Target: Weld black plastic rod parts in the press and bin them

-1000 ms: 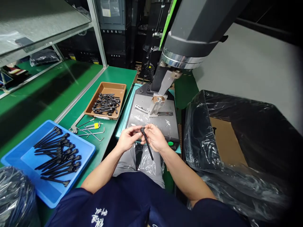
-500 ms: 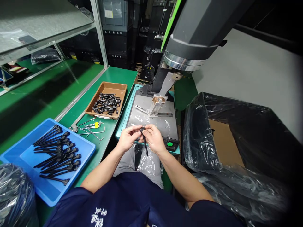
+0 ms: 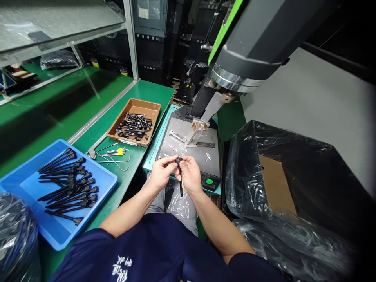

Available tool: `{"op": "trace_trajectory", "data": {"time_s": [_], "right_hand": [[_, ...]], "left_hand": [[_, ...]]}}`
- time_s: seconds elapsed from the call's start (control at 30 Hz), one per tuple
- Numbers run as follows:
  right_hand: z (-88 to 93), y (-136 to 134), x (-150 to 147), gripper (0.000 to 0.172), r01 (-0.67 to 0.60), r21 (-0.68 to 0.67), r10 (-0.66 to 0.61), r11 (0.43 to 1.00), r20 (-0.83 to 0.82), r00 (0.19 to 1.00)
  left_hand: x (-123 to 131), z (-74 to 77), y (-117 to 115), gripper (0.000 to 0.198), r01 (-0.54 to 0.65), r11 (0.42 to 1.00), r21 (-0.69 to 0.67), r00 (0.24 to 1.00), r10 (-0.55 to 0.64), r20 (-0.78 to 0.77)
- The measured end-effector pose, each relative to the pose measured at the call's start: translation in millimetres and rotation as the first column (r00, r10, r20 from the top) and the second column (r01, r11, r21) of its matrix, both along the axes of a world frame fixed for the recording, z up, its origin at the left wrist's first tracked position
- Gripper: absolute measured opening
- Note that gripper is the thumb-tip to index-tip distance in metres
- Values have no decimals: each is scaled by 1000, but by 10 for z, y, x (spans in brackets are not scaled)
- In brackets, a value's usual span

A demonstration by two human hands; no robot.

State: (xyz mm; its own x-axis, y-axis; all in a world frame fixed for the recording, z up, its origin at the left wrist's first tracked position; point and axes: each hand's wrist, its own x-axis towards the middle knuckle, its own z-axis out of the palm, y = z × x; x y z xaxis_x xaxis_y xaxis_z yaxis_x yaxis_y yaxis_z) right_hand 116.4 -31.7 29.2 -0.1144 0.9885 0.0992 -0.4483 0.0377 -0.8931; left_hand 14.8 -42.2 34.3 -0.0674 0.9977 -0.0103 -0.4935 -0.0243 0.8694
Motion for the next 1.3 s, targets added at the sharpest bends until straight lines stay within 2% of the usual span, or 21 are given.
{"op": "trace_trajectory", "data": {"time_s": [0.27, 0.47, 0.7, 0.97, 1.3], "right_hand": [[-22, -30, -50, 46, 19, -10, -20, 1000, -24, 1000], [-52, -16, -28, 48, -22, -66, 19, 998, -56, 998], [-128, 1, -36, 48, -29, -90, 28, 996, -11, 1000], [-180, 6, -42, 47, -14, -105, 13, 994, -7, 1000], [-165, 8, -68, 52, 45, -91, -43, 995, 15, 999]], "left_hand": [[71, 28, -33, 28, -81, 996, -29, 994, 83, 72], [73, 51, -50, 28, -99, 995, -10, 994, 99, 45], [62, 9, -66, 29, -142, 990, -18, 990, 142, 2], [50, -22, -55, 32, -133, 989, -61, 991, 133, 6], [26, -151, -37, 35, -90, 995, -51, 993, 93, 70]]}}
